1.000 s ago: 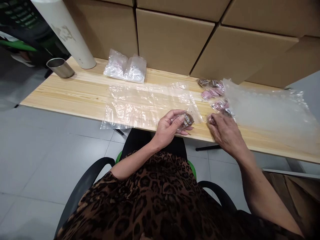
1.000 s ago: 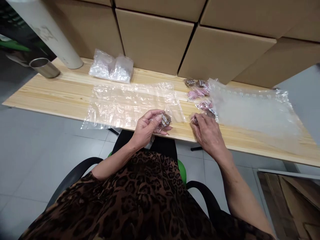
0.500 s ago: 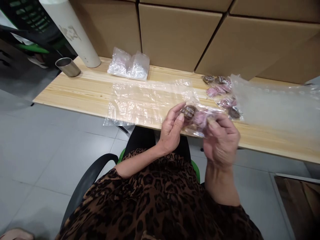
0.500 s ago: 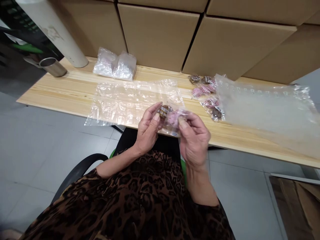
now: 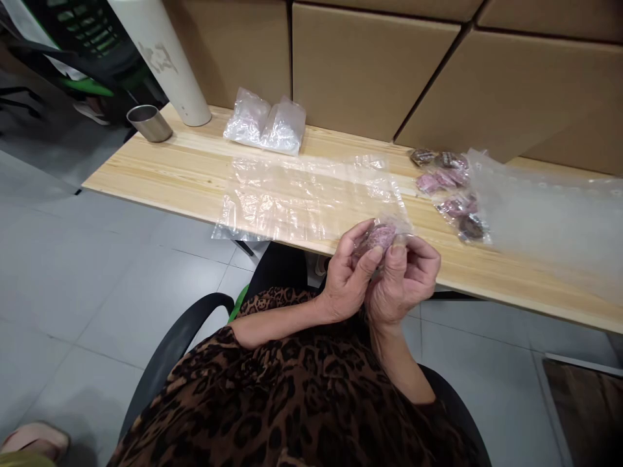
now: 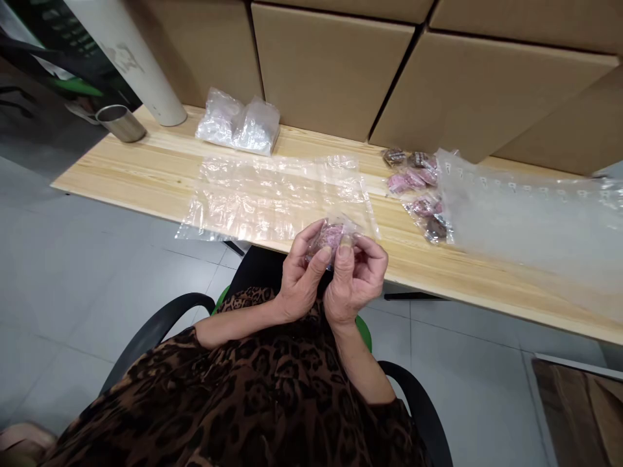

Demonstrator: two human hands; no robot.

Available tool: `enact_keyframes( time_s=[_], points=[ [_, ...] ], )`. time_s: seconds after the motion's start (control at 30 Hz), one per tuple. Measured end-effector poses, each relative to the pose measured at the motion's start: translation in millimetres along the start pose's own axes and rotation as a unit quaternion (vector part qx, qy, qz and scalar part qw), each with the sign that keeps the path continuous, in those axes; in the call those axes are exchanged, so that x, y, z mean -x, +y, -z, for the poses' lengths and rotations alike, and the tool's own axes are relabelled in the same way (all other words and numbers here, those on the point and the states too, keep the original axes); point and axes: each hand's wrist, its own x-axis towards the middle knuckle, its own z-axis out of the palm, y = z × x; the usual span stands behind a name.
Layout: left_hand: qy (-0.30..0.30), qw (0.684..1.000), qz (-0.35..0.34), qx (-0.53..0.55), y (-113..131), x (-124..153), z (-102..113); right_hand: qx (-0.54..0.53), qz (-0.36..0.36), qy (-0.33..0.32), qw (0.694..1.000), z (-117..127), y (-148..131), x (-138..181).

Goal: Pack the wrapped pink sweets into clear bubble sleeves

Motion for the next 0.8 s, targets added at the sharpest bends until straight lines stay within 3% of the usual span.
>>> enact_keyframes(
  time_s=[0.37,0.8],
  points=[
    [0.05,0.998,-0.025,0.007,2.0,-3.6,13.7,-0.041,0.005,-0.045,0.998,-6.6,5.9,17.7],
    [0.03,0.999,-0.029,0.012,6.1,-4.5,20.0,-0.087,-0.066,-0.089,0.99,-3.1,-2.6,12.0]
  ],
)
